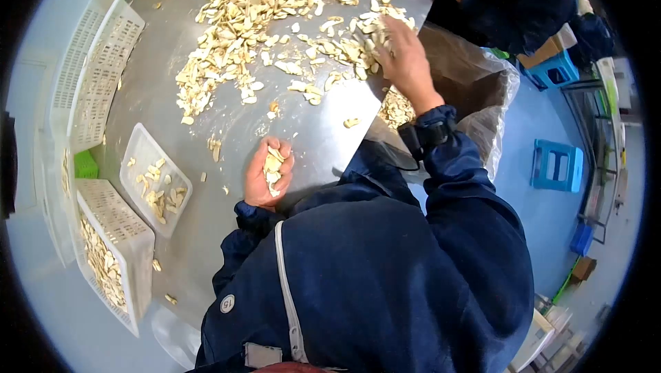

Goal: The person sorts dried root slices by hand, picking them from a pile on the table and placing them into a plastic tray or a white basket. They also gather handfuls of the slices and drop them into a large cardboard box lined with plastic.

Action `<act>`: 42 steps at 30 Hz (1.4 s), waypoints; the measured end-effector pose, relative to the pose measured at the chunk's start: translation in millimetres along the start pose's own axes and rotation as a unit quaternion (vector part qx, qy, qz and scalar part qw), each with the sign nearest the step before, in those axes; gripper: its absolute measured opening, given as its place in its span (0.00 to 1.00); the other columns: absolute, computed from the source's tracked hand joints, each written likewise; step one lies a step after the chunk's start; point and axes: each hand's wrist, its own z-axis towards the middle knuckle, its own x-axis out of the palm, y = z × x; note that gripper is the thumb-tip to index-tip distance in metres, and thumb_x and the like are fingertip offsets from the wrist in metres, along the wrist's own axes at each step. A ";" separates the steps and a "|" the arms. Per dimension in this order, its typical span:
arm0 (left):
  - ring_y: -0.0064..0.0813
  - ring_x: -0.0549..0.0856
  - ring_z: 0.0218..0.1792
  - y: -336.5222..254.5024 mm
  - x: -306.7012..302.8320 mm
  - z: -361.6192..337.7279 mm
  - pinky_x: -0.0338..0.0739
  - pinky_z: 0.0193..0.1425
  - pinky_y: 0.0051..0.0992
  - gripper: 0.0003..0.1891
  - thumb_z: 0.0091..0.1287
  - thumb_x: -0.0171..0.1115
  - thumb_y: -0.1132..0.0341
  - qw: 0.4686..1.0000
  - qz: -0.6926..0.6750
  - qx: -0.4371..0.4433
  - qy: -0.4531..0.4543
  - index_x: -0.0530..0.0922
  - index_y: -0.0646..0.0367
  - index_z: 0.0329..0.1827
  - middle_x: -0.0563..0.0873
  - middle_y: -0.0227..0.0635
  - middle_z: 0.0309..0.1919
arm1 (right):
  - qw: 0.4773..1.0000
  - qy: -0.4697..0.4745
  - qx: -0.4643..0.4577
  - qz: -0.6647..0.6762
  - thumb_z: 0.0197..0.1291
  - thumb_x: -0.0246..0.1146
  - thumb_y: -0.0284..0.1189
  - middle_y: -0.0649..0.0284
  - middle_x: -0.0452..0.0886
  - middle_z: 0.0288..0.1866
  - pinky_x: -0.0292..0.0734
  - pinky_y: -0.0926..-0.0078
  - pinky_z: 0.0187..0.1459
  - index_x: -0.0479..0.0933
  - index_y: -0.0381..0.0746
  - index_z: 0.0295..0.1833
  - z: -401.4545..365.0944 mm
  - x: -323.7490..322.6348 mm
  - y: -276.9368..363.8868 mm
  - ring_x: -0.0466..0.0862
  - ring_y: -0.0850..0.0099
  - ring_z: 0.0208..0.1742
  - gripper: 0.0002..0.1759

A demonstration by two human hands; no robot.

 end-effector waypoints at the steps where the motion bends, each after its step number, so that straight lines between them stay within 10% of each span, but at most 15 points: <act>1: 0.25 0.79 0.35 0.2 0.5 0.8 0.72 0.19 0.17 0.13 0.88 0.48 0.57 1.000 0.002 -0.002 0.000 0.74 0.56 0.53 0.78 0.39 0.45 | 0.999 0.015 -0.021 -0.021 0.68 0.71 0.32 0.48 0.77 0.75 0.72 0.57 0.74 0.76 0.42 0.75 -1.8 3.8 7.5 0.75 0.45 0.75 0.30; 5: 0.23 0.77 0.35 -0.8 7.3 0.8 0.71 0.19 0.15 0.12 0.88 0.47 0.57 1.000 0.002 -0.001 -0.005 0.72 0.56 0.52 0.75 0.36 0.44 | 0.976 0.151 -0.156 -0.032 0.72 0.64 0.55 0.62 0.74 0.81 0.52 0.38 0.85 0.77 0.57 0.76 -23.0 28.6 59.7 0.66 0.56 0.85 0.31; 12: 0.28 0.81 0.36 0.5 1.2 -0.2 0.70 0.18 0.17 0.14 0.88 0.48 0.55 1.000 -0.005 0.013 -0.006 0.75 0.57 0.52 0.80 0.41 0.45 | 0.987 0.089 -0.078 -0.105 0.73 0.65 0.40 0.60 0.79 0.75 0.62 0.41 0.81 0.82 0.49 0.67 -27.9 25.8 26.7 0.73 0.56 0.80 0.20; 20: 0.27 0.80 0.35 0.5 2.2 0.6 0.70 0.18 0.17 0.14 0.88 0.48 0.55 1.000 0.001 0.013 -0.013 0.74 0.57 0.53 0.79 0.40 0.46 | 0.930 0.203 -0.281 0.120 0.73 0.66 0.46 0.61 0.75 0.79 0.60 0.47 0.83 0.83 0.52 0.66 -61.5 30.6 95.2 0.71 0.58 0.82 0.21; 34: 0.23 0.78 0.35 -0.3 3.9 -0.5 0.71 0.20 0.16 0.12 0.87 0.48 0.57 1.000 0.022 0.009 -0.005 0.74 0.56 0.52 0.78 0.37 0.45 | 0.997 0.025 -0.066 -0.036 0.71 0.64 0.30 0.58 0.90 0.54 0.83 0.58 0.54 0.88 0.44 0.54 21.6 -0.5 -26.1 0.86 0.54 0.57 0.12; 42: 0.24 0.78 0.36 0.5 0.6 -1.3 0.72 0.21 0.17 0.13 0.87 0.49 0.57 1.000 0.014 0.017 0.003 0.75 0.57 0.54 0.79 0.38 0.46 | 0.974 0.090 -0.025 -0.204 0.69 0.65 0.39 0.66 0.89 0.51 0.76 0.54 0.59 0.89 0.47 0.52 67.6 35.5 -38.9 0.83 0.58 0.59 0.13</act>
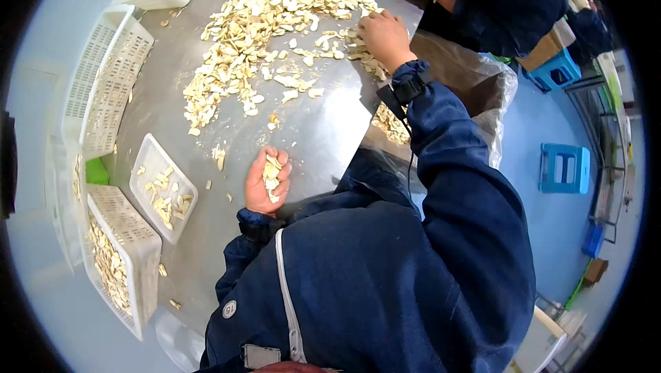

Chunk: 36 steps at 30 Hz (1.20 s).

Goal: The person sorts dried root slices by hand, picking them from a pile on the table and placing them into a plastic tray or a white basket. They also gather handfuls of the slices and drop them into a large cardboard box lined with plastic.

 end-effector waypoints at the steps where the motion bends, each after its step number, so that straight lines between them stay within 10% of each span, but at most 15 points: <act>1: 0.24 0.78 0.36 0.2 0.1 -0.2 0.72 0.21 0.17 0.13 0.87 0.49 0.57 1.000 -0.002 0.002 0.000 0.75 0.57 0.54 0.79 0.38 0.46 | 1.000 -0.010 -0.006 0.018 0.69 0.65 0.38 0.66 0.89 0.50 0.76 0.55 0.57 0.88 0.46 0.51 -0.2 -0.7 0.3 0.83 0.57 0.57 0.12; 17: 0.25 0.79 0.36 -0.8 -0.1 0.2 0.73 0.21 0.17 0.13 0.87 0.49 0.57 1.000 -0.012 -0.008 -0.004 0.76 0.56 0.53 0.79 0.39 0.46 | 0.993 -0.107 -0.029 0.027 0.74 0.63 0.41 0.60 0.90 0.47 0.80 0.57 0.56 0.87 0.46 0.53 -13.1 -4.0 -0.9 0.86 0.56 0.54 0.14; 20: 0.26 0.79 0.37 0.1 -6.8 2.3 0.73 0.21 0.17 0.15 0.88 0.47 0.55 1.000 -0.017 -0.014 0.007 0.76 0.57 0.54 0.79 0.39 0.46 | 0.967 0.015 0.128 0.219 0.75 0.65 0.41 0.57 0.91 0.48 0.82 0.61 0.50 0.85 0.39 0.56 -20.8 -39.9 36.9 0.89 0.53 0.49 0.17; 26: 0.33 0.85 0.42 -0.7 -4.5 5.4 0.77 0.21 0.20 0.24 0.88 0.43 0.49 0.999 -0.029 -0.015 -0.001 0.76 0.61 0.63 0.83 0.46 0.53 | 0.752 0.256 -0.025 0.606 0.81 0.63 0.35 0.63 0.88 0.51 0.80 0.77 0.58 0.80 0.33 0.69 -66.0 -75.8 119.3 0.85 0.78 0.51 0.21; 30: 0.35 0.86 0.44 -1.0 1.1 2.9 0.78 0.21 0.21 0.25 0.88 0.42 0.48 0.999 -0.036 -0.001 -0.007 0.76 0.62 0.64 0.84 0.48 0.54 | 0.844 0.129 0.010 0.520 0.79 0.63 0.37 0.61 0.92 0.49 0.82 0.74 0.53 0.84 0.36 0.64 -68.1 -48.8 107.2 0.88 0.73 0.48 0.19; 36: 0.30 0.85 0.42 3.4 -19.8 6.7 0.77 0.22 0.19 0.21 0.88 0.45 0.51 0.999 -0.020 0.001 0.029 0.76 0.60 0.62 0.83 0.46 0.52 | 0.839 0.319 0.070 0.435 0.76 0.67 0.36 0.59 0.91 0.44 0.83 0.72 0.49 0.87 0.37 0.59 -103.1 -60.9 65.0 0.88 0.73 0.42 0.16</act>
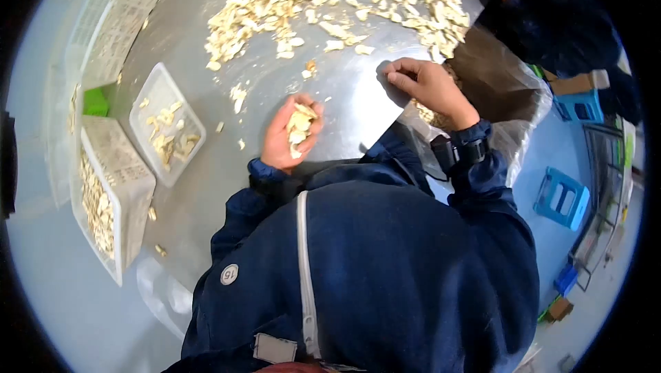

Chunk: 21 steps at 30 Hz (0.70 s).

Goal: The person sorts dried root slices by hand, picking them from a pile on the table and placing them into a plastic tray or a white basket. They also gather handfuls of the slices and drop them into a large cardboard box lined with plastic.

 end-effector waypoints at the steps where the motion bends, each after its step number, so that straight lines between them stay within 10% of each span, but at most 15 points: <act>1: 0.29 0.84 0.41 -0.2 -0.3 -1.3 0.77 0.22 0.19 0.20 0.88 0.45 0.52 1.000 -0.006 -0.001 0.009 0.76 0.59 0.61 0.82 0.45 0.51 | 0.999 -0.047 0.012 -0.016 0.75 0.67 0.35 0.60 0.91 0.42 0.83 0.71 0.49 0.88 0.37 0.58 -6.5 -2.6 -1.7 0.88 0.74 0.42 0.15; 6: 0.26 0.80 0.39 -1.7 8.7 -3.6 0.74 0.21 0.16 0.18 0.88 0.47 0.53 0.999 -0.028 -0.001 0.015 0.77 0.58 0.60 0.79 0.42 0.50 | 0.930 -0.324 0.025 -0.173 0.71 0.68 0.37 0.51 0.90 0.42 0.82 0.61 0.47 0.88 0.40 0.54 -17.1 -33.6 -45.7 0.90 0.52 0.44 0.14; 21: 0.26 0.80 0.37 -3.3 12.8 -2.9 0.74 0.18 0.17 0.16 0.88 0.47 0.56 1.000 -0.022 -0.009 -0.001 0.76 0.60 0.61 0.79 0.43 0.50 | 0.857 -0.387 -0.120 -0.319 0.66 0.70 0.36 0.58 0.87 0.59 0.79 0.55 0.62 0.87 0.45 0.60 30.3 -35.2 -45.7 0.83 0.53 0.61 0.18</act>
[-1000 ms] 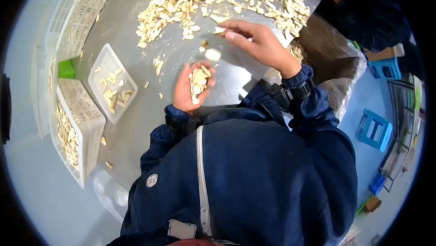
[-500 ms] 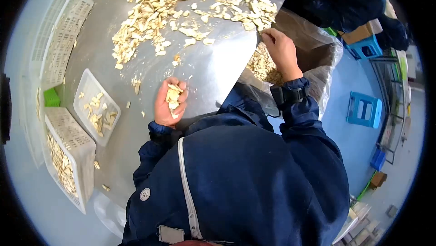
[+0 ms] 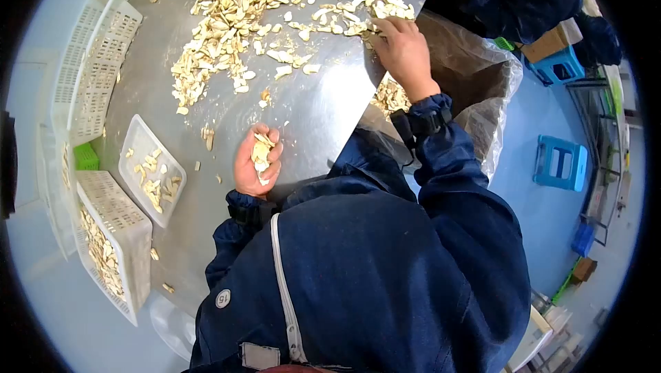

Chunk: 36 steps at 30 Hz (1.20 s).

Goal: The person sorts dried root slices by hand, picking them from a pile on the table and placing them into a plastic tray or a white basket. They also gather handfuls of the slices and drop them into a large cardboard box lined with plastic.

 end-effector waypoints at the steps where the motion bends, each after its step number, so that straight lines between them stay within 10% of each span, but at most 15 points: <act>1: 0.26 0.80 0.37 -0.3 0.0 0.2 0.74 0.18 0.17 0.16 0.87 0.47 0.56 1.000 0.002 0.000 -0.001 0.76 0.60 0.60 0.79 0.43 0.50 | 1.000 0.002 -0.013 -0.012 0.65 0.70 0.37 0.59 0.87 0.60 0.78 0.55 0.63 0.86 0.44 0.61 5.0 2.6 8.0 0.82 0.54 0.62 0.19; 13: 0.24 0.79 0.36 0.4 4.2 0.4 0.72 0.17 0.15 0.13 0.87 0.49 0.57 1.000 0.010 0.002 0.000 0.75 0.58 0.56 0.79 0.41 0.48 | 0.995 0.015 0.096 0.012 0.71 0.65 0.34 0.55 0.90 0.47 0.80 0.53 0.53 0.86 0.41 0.49 -3.1 -12.3 -21.0 0.86 0.50 0.51 0.10; 21: 0.24 0.79 0.36 -0.2 7.8 -1.7 0.72 0.18 0.15 0.13 0.87 0.49 0.57 1.000 0.017 0.005 -0.007 0.75 0.58 0.56 0.79 0.41 0.48 | 1.000 0.022 0.005 0.009 0.70 0.67 0.35 0.58 0.89 0.48 0.79 0.55 0.56 0.89 0.43 0.50 0.5 9.7 6.1 0.84 0.53 0.55 0.10; 28: 0.24 0.79 0.36 0.1 4.3 -0.5 0.72 0.18 0.15 0.13 0.87 0.49 0.57 1.000 0.010 -0.002 -0.001 0.75 0.57 0.56 0.79 0.40 0.48 | 0.996 -0.002 0.054 -0.072 0.71 0.65 0.38 0.62 0.87 0.60 0.78 0.55 0.59 0.85 0.47 0.58 -5.7 1.4 -6.4 0.84 0.55 0.60 0.15; 36: 0.23 0.78 0.36 -0.2 7.1 -1.3 0.71 0.18 0.15 0.13 0.87 0.49 0.57 0.999 0.033 -0.004 -0.023 0.74 0.57 0.56 0.78 0.39 0.48 | 0.983 0.103 -0.146 0.029 0.73 0.60 0.59 0.60 0.71 0.82 0.55 0.41 0.83 0.75 0.58 0.76 -17.8 25.9 83.6 0.66 0.57 0.84 0.32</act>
